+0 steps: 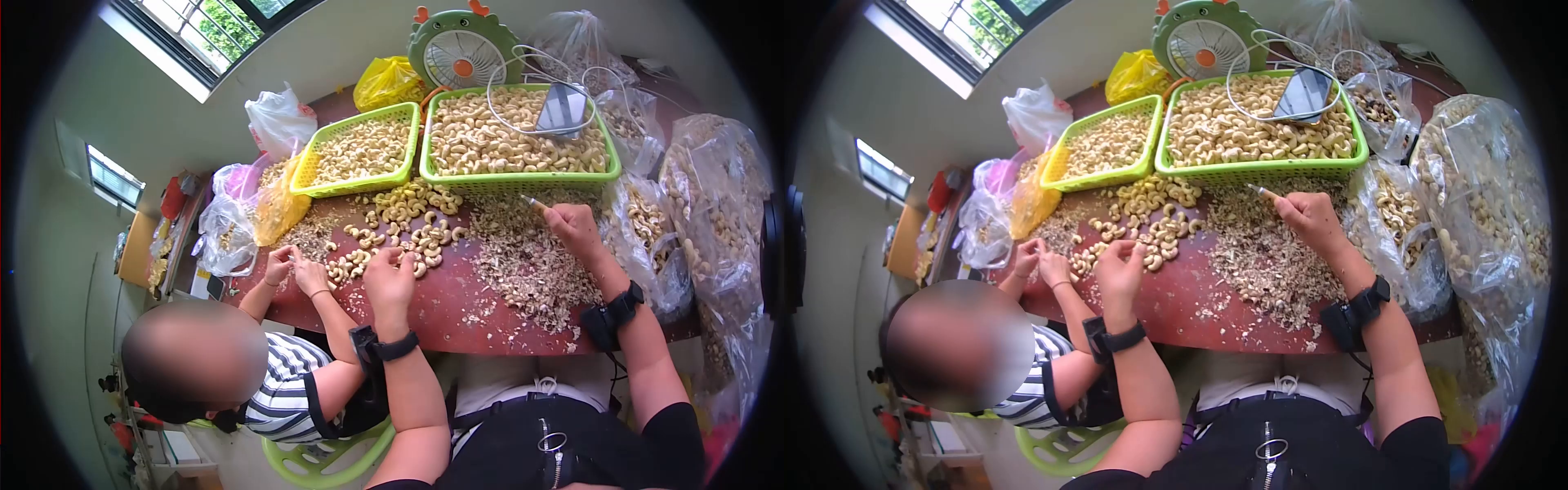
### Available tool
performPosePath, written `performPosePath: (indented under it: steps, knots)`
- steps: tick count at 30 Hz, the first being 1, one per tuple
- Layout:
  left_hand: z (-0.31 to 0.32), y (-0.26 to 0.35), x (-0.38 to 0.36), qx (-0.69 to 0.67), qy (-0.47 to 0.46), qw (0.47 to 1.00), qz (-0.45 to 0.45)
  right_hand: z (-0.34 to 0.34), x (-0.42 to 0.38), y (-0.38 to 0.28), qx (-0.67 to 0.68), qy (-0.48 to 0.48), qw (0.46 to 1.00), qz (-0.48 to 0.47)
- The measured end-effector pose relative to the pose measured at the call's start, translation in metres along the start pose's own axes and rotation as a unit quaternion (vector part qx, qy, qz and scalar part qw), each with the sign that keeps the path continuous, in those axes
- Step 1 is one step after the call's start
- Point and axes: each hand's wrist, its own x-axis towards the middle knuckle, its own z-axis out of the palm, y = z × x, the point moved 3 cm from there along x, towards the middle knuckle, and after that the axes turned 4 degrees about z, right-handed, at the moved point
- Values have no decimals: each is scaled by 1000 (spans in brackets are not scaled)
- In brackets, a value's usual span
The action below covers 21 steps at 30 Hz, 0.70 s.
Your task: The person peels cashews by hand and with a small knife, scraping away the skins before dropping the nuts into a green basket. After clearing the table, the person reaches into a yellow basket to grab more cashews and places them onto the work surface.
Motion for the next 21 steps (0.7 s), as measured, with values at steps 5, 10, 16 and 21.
performPosePath:
  steps: [5,10,16,21]
  knots:
    - [1,-2,6,-40,15,998,-38,10,3,-7,-31,-3,999,-16]
    - [23,17,17,-15,-13,999,33,42,4,-10,-9,-53,998,-16]
    - [51,23,33,53,-5,989,137,50,11,0,-11,-65,998,1]
    - [80,46,27,126,-75,958,245,50,15,5,-6,-75,997,-1]
